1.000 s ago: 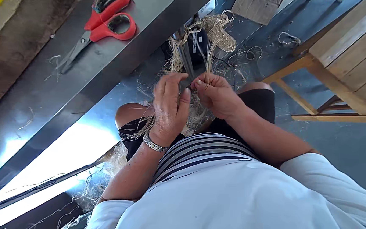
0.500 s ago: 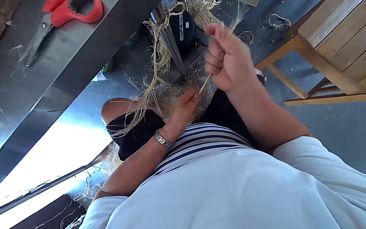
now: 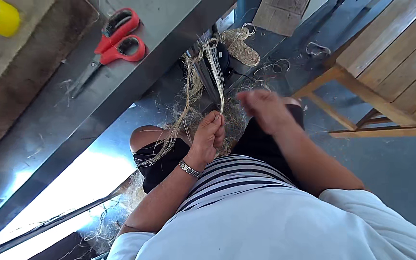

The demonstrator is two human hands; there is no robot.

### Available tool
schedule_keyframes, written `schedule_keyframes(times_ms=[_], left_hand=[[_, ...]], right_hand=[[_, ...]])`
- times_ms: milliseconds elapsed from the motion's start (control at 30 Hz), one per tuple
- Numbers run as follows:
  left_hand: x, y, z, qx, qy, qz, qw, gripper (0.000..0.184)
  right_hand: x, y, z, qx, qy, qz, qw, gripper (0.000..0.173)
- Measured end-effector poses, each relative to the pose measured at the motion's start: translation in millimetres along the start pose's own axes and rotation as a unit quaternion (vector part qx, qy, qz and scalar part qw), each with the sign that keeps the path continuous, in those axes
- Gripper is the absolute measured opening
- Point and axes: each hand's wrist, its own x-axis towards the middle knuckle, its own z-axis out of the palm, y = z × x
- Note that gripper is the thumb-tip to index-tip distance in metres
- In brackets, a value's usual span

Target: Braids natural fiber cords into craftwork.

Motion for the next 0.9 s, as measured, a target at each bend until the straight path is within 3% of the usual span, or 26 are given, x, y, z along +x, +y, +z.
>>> schedule_keyframes(times_ms=[67,133,267,633,700,767,800,833,900], left_hand=[[-1.7,-0.1,0.8,0.006,-0.005,-0.006,1.0,0.029],[-3.2,-0.3,-0.3,0.006,-0.011,-0.013,1.0,0.027],[-1.6,-1.0,-3.8,-0.003,-0.018,-0.019,1.0,0.028],[1.8,-10.2,-6.3,0.012,-0.016,-0.045,0.999,0.027],[2.5,-11.8,-6.0,0.03,-0.017,-0.052,0.998,0.027],[5.2,-13.9,-5.2,0.12,-0.022,-0.03,0.992,0.025],[5.7,-13.4,-4.7,0.23,-0.022,0.002,0.973,0.022],[4.5,-11.0,-5.4,0.367,-0.018,0.041,0.929,0.021],[-3.9,8.3,-4.6,0.574,-0.017,0.124,0.809,0.028]], right_hand=[[-5.7,9.2,21.2,-0.001,-0.103,-0.013,0.995,0.025],[-5.5,7.9,35.2,0.052,-0.137,-0.026,0.989,0.02],[3.3,-4.1,43.8,0.123,-0.135,-0.015,0.983,0.016],[12.5,-22.8,39.4,0.175,-0.089,-0.046,0.979,0.022],[9.9,-25.6,40.8,0.22,-0.102,-0.021,0.97,0.025],[8.2,-27.2,41.8,0.236,-0.118,-0.008,0.965,0.027],[7.8,-26.6,42.0,0.225,-0.12,-0.008,0.967,0.025],[7.2,-24.1,41.2,0.204,-0.116,-0.007,0.972,0.024],[11.1,-16.3,36.9,0.165,-0.088,0.0,0.982,0.024]])
